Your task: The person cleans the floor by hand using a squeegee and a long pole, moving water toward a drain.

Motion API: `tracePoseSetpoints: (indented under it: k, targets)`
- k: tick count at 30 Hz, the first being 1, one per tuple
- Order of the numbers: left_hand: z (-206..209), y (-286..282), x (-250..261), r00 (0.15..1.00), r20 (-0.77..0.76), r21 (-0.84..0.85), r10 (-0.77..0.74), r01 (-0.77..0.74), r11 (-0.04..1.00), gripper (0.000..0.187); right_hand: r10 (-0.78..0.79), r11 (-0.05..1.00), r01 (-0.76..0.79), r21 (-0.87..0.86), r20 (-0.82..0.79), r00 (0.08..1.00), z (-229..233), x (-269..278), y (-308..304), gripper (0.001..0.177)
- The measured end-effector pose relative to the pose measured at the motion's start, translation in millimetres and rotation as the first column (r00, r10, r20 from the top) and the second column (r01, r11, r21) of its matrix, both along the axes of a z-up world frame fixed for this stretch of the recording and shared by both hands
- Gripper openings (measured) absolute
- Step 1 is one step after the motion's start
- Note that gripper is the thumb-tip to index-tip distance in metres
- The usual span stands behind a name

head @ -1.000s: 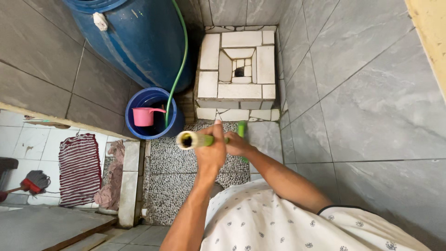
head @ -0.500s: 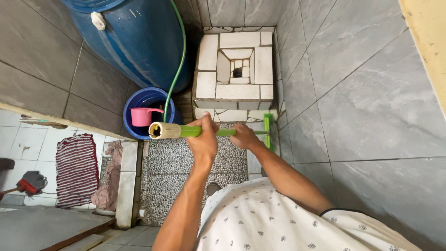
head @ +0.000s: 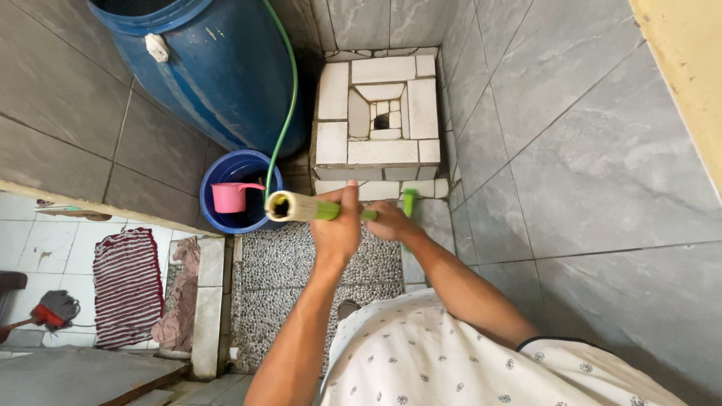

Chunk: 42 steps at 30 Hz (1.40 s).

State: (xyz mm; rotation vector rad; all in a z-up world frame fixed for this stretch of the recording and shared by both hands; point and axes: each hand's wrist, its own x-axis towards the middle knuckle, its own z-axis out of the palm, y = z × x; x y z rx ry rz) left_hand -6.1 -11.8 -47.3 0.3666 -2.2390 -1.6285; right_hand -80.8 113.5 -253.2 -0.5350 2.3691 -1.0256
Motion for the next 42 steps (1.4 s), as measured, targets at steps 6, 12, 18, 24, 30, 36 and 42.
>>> tracePoseSetpoints:
  k: [6, 12, 18, 24, 30, 36, 42]
  targets:
    - [-18.4, 11.2, 0.7, 0.995, 0.098, 0.026, 0.034, -0.037, 0.999, 0.052, 0.057, 0.995, -0.067, -0.075, -0.13, 0.99, -88.8, -4.8, 6.9, 0.016]
    - [17.8, 33.8, 0.2, 0.987, -0.046, -0.165, -0.156, 0.147, 0.975, 0.025, 0.0, 0.48, 0.429, -0.765, 0.489, 0.872, -96.9, 10.1, -25.9, 0.029]
    - [8.6, 19.9, 7.0, 0.996, -0.009, -0.022, -0.088, 0.088, 0.996, 0.044, -0.052, 0.959, 0.095, -0.269, 0.16, 0.986, -10.7, 8.8, 5.2, 0.022]
    - [1.0, 11.1, 6.4, 0.998, 0.01, 0.079, 0.059, -0.06, 0.995, 0.048, -0.124, 0.988, 0.12, 0.102, 0.04, 0.991, -20.3, 16.0, 9.6, 0.024]
    - [27.8, 36.0, 6.9, 0.992, 0.018, -0.171, -0.125, 0.126, 0.977, 0.024, -0.053, 0.545, 0.309, -0.779, 0.335, 0.941, -66.0, 34.9, -33.2, 0.033]
    - [24.8, 19.9, 6.8, 0.982, -0.15, 0.019, -0.111, 0.115, 0.993, 0.032, 0.064, 0.81, -0.012, -0.586, 0.067, 0.996, -11.9, 22.3, -20.1, 0.04]
    - [2.4, 5.8, 9.7, 0.999, -0.017, 0.06, 0.045, -0.044, 0.997, 0.047, -0.09, 0.995, 0.082, 0.062, 0.128, 0.988, 19.7, 28.7, 6.8, 0.032]
